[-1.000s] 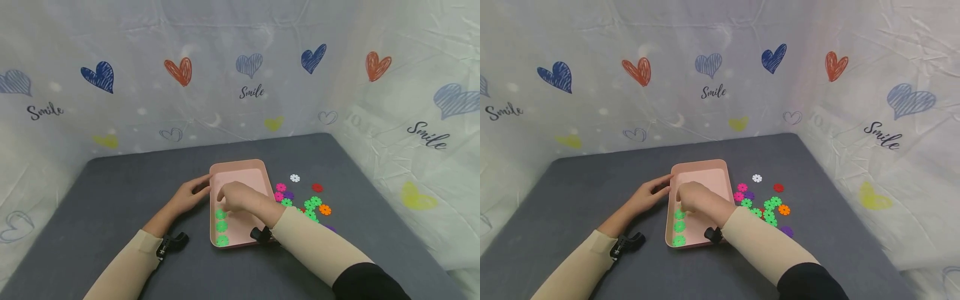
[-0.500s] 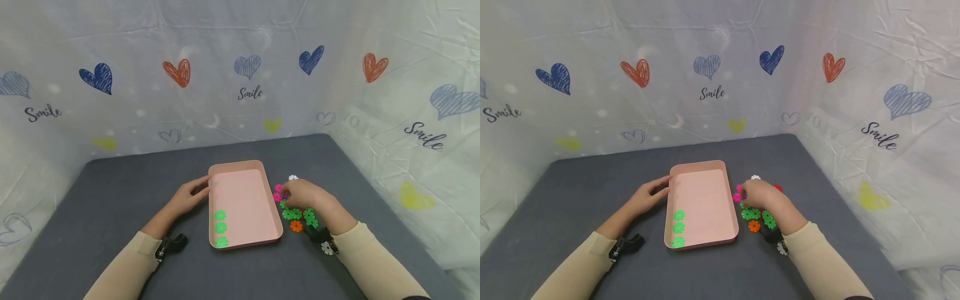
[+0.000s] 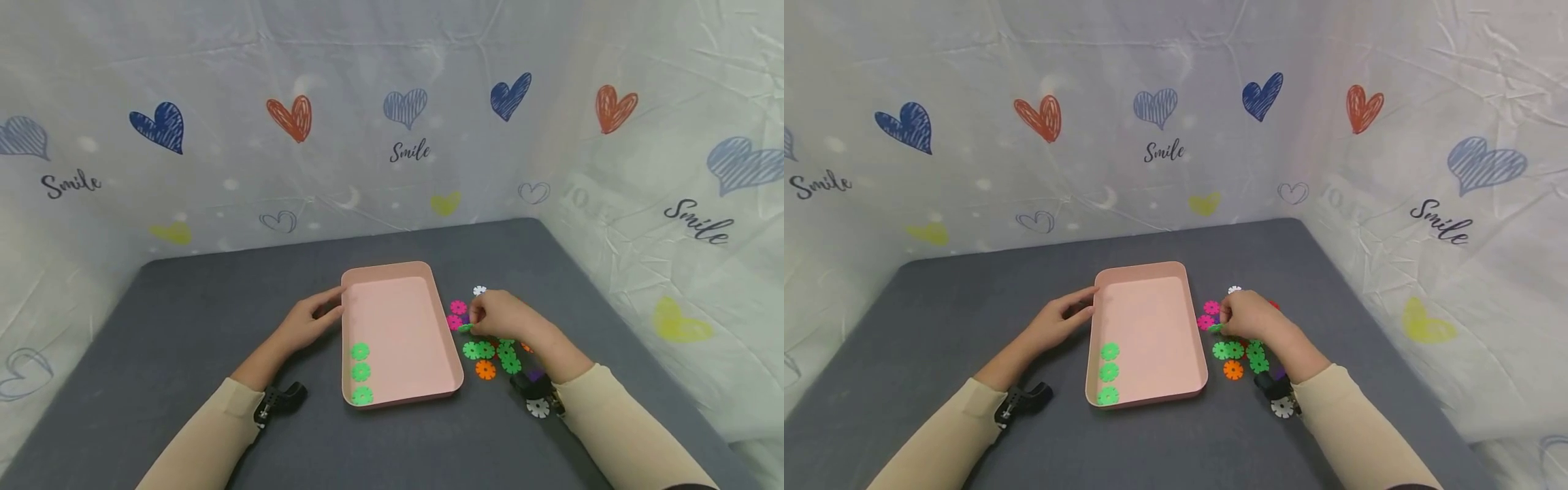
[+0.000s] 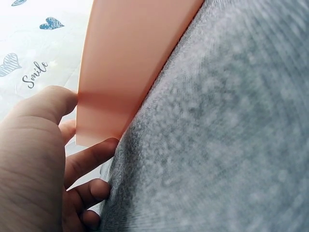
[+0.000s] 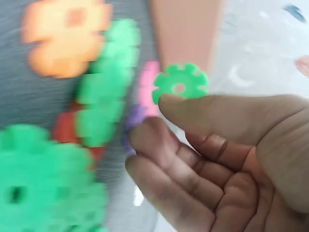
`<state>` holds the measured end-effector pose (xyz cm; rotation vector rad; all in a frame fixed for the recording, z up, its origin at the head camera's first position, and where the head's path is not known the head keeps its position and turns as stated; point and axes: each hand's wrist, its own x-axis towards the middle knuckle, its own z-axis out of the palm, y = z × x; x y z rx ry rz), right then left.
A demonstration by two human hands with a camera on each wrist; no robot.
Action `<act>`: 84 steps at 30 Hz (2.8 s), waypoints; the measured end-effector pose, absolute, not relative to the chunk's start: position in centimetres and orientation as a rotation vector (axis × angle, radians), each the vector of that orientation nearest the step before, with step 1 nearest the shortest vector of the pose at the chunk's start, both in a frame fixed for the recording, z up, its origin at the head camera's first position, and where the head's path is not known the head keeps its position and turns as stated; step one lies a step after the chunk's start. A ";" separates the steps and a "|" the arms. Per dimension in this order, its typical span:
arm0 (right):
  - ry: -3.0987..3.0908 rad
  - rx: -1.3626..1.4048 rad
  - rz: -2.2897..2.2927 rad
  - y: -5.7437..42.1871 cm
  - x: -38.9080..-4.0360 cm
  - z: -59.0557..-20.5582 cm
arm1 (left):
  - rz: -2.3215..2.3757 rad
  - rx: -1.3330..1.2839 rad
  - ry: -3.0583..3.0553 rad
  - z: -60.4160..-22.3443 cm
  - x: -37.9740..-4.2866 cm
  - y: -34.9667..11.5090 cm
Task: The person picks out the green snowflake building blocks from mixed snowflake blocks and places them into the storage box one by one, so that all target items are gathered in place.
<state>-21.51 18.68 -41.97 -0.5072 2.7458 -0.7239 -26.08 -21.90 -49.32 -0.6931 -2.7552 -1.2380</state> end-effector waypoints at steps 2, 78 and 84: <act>2.706 -0.490 -0.817 18.7 -21.7 -41.1 | -1.232 -0.696 -2.755 -49.3 -26.1 -22.0; 2.477 -0.683 -1.064 13.8 -22.4 -38.1 | -1.244 -0.736 -2.727 -49.2 -26.0 -21.8; 2.642 -0.613 -0.816 17.5 -22.0 -40.0 | -1.215 -0.697 -2.750 -49.1 -26.0 -22.1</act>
